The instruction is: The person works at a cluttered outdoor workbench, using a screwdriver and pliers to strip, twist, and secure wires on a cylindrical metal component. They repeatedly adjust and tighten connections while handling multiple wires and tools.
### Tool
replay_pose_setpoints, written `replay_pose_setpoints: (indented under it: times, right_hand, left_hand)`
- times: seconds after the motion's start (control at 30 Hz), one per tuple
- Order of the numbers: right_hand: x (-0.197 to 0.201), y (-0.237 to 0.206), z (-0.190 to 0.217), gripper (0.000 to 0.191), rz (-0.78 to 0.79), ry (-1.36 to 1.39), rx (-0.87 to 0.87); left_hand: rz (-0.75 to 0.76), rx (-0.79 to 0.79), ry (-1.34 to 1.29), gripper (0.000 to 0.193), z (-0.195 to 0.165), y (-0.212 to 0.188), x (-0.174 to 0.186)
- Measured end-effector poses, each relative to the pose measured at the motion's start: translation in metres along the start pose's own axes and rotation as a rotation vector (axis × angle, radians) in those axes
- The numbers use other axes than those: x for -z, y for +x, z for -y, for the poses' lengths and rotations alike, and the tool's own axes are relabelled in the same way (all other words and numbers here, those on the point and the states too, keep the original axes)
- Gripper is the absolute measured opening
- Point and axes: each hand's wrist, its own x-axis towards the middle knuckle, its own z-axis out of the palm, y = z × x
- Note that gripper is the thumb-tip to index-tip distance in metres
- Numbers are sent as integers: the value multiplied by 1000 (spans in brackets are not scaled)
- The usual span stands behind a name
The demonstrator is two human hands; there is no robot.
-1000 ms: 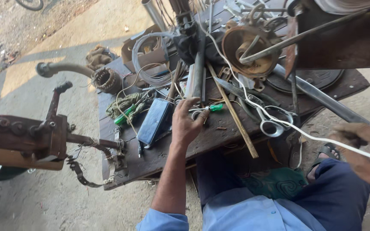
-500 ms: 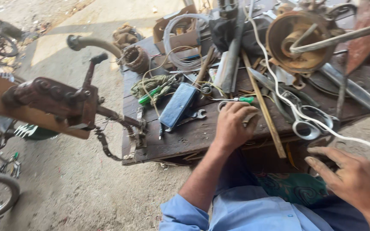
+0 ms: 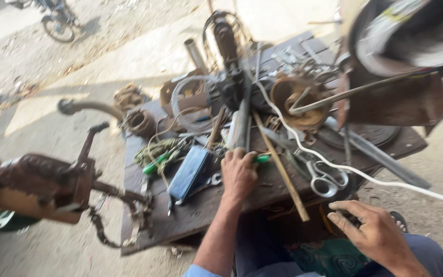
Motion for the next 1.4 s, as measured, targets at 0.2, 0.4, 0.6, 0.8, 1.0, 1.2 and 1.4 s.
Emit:
replay_pose_setpoints:
  times: [0.2,0.4,0.6,0.8,1.0,1.2,1.4]
  right_hand:
    - [29,2,-24,25,-271,97,257]
    - [37,13,-11,30,-166,278,-51]
    - [24,11,-5,42,-50,670,162]
    - [50,3,-40,30,-141,735,205]
    - [136,3,-103,25,-667,669,339]
    - [152,17,-104,26,-735,508,373]
    - [176,34,-21,24,-816,541,468]
  left_hand:
    - [-193,-176,-257,21,-17,8,13]
    - [54,-440,-664,22,-92,-6,45]
    - [446,-326,-1042,23,-131,4,56]
    - [196,-525,-925,27,-140,19,66]
    - [-174,-498,-1071,21,-123,67,98]
    - [-324,-588,-780,31,-140,97,135]
    - [-222,-516,-734,39,-162,123,154]
